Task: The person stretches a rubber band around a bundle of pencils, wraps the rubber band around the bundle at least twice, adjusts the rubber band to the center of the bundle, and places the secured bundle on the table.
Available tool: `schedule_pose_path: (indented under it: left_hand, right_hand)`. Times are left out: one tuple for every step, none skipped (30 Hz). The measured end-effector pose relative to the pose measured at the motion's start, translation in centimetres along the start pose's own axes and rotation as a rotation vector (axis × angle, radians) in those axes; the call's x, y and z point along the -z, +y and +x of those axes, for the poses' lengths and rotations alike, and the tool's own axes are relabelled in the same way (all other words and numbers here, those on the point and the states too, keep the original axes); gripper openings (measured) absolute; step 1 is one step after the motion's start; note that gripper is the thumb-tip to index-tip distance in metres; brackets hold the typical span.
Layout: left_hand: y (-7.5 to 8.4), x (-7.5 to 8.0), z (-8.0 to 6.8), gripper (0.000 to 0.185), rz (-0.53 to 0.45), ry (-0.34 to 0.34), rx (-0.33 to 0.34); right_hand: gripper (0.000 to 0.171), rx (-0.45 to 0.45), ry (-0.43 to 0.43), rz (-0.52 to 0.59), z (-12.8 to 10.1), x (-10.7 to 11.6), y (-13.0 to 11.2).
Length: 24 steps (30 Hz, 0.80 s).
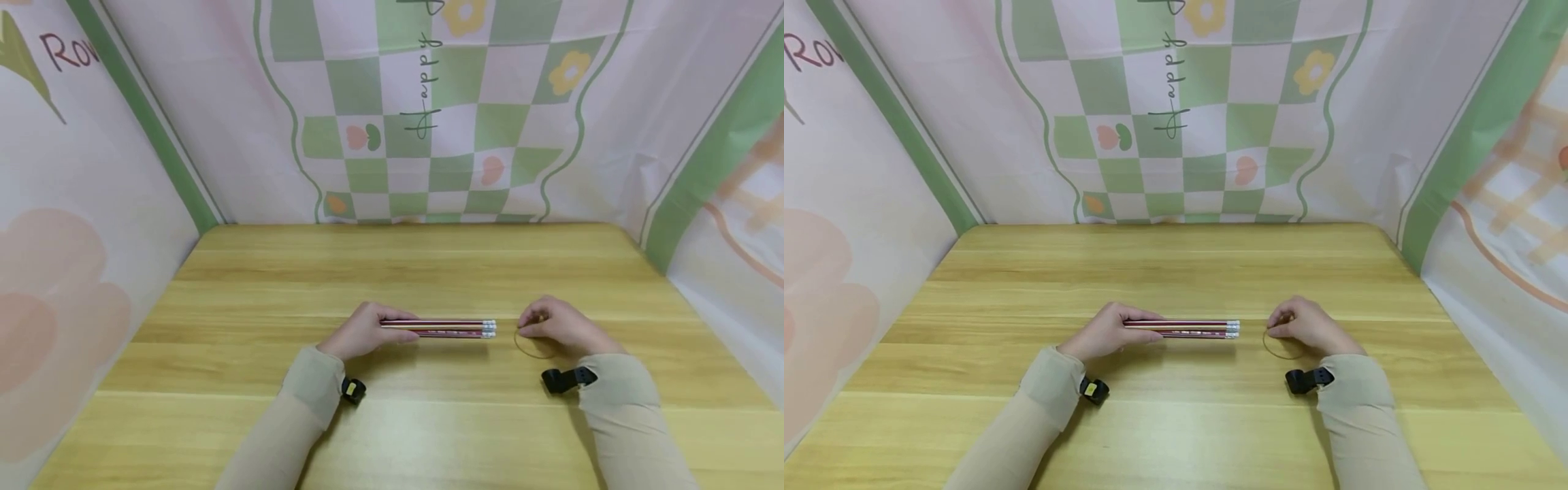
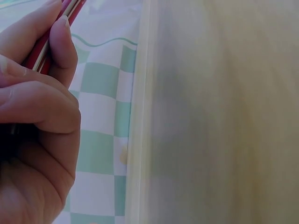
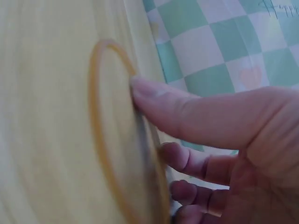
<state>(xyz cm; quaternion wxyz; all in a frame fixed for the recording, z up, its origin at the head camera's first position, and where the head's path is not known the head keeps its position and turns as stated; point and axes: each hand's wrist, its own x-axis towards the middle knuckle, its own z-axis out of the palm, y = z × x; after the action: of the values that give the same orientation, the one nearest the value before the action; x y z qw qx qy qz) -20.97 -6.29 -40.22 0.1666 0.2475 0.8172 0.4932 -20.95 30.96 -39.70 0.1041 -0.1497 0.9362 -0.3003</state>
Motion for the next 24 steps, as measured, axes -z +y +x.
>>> schedule_pose_path:
  left_hand:
    - [0.1,0.0,0.0,0.032,-0.002,0.001,0.005]
    - [0.1,0.0,0.0,0.032,-0.003,0.0,0.01]
    - [0.1,0.0,0.0,0.033,-0.005,0.0,0.014]
    - [0.1,0.0,-0.1,0.033,-0.006,-0.001,0.018]
    - [0.1,-0.1,-0.1,0.033,-0.006,-0.001,0.02]
    - [0.1,-0.1,-0.1,0.033,-0.006,-0.001,0.021]
    - [0.1,-0.1,0.0,0.033,-0.006,-0.001,0.023]
    - [0.1,-0.1,0.0,0.032,-0.005,-0.001,0.023]
    - [0.1,-0.2,0.0,0.032,-0.007,-0.001,0.025]
    - [0.1,-0.2,0.0,0.032,-0.007,0.0,0.026]
    - [0.0,-0.2,0.0,0.032,-0.007,0.001,0.025]
    - [0.0,-0.2,0.0,0.031,-0.008,0.002,0.027]
    - [0.0,-0.2,0.0,0.031,-0.008,0.003,0.028]
    - [0.0,-0.2,0.0,0.031,-0.011,0.005,0.028]
    - [0.0,-0.2,0.0,0.031,-0.012,0.007,0.027]
    - [0.0,-0.2,0.0,0.031,-0.014,0.009,0.023]
    - [0.0,-0.1,0.0,0.031,-0.014,0.012,0.019]
    - [0.0,-0.1,0.0,0.031,-0.016,0.015,0.016]
    - [0.0,-0.1,0.0,0.031,-0.017,0.017,0.011]
    - [0.0,-0.1,0.0,0.032,-0.018,0.02,0.009]
    - [0.0,0.0,0.0,0.032,-0.018,0.023,0.006]
    - [0.0,0.0,0.0,0.032,-0.019,0.024,0.005]
    - [0.0,0.0,0.0,0.032,-0.018,0.025,0.005]
    - [0.0,0.0,0.0,0.032,-0.02,0.026,0.006]
  right_hand:
    - [0.011,-0.005,0.0,-0.003,0.0,0.0,0.1]
    - [0.011,-0.013,0.0,-0.006,0.0,0.1,0.1]
    - [0.011,-0.016,-0.002,-0.005,0.0,0.1,0.1]
    - [0.011,-0.018,-0.001,-0.004,0.0,0.1,0.1]
    - [0.012,-0.023,0.002,-0.001,0.1,0.1,0.1]
    - [0.013,-0.028,0.007,0.001,0.1,0.1,0.1]
    - [0.013,-0.037,0.017,0.008,0.2,0.1,0.1]
    - [0.015,-0.042,0.029,0.017,0.2,0.1,0.0]
    - [0.016,-0.047,0.042,0.036,0.3,0.1,0.0]
    - [0.018,-0.054,0.054,0.065,0.3,0.1,-0.1]
    - [0.019,-0.061,0.066,0.097,0.3,0.1,-0.1]
    - [0.021,-0.062,0.077,0.135,0.3,0.1,-0.2]
    - [0.022,-0.061,0.088,0.188,0.4,0.0,-0.3]
    - [0.024,-0.059,0.094,0.247,0.4,0.0,-0.4]
    - [0.025,-0.059,0.096,0.317,0.5,0.0,-0.5]
    - [0.028,-0.06,0.095,0.394,0.5,-0.1,-0.7]
    - [0.029,-0.057,0.096,0.461,0.6,-0.2,-0.8]
    - [0.031,-0.054,0.097,0.53,0.7,-0.3,-1.0]
    - [0.031,-0.054,0.098,0.598,0.8,-0.4,-1.2]
    - [0.028,-0.053,0.097,0.663,0.8,-0.6,-1.4]
    - [0.025,-0.052,0.098,0.728,0.9,-0.7,-1.5]
    - [0.021,-0.044,0.099,0.787,1.0,-0.8,-1.7]
    - [0.018,-0.03,0.099,0.84,1.1,-0.9,-1.8]
    - [0.017,-0.011,0.097,0.901,1.1,-1.1,-1.9]
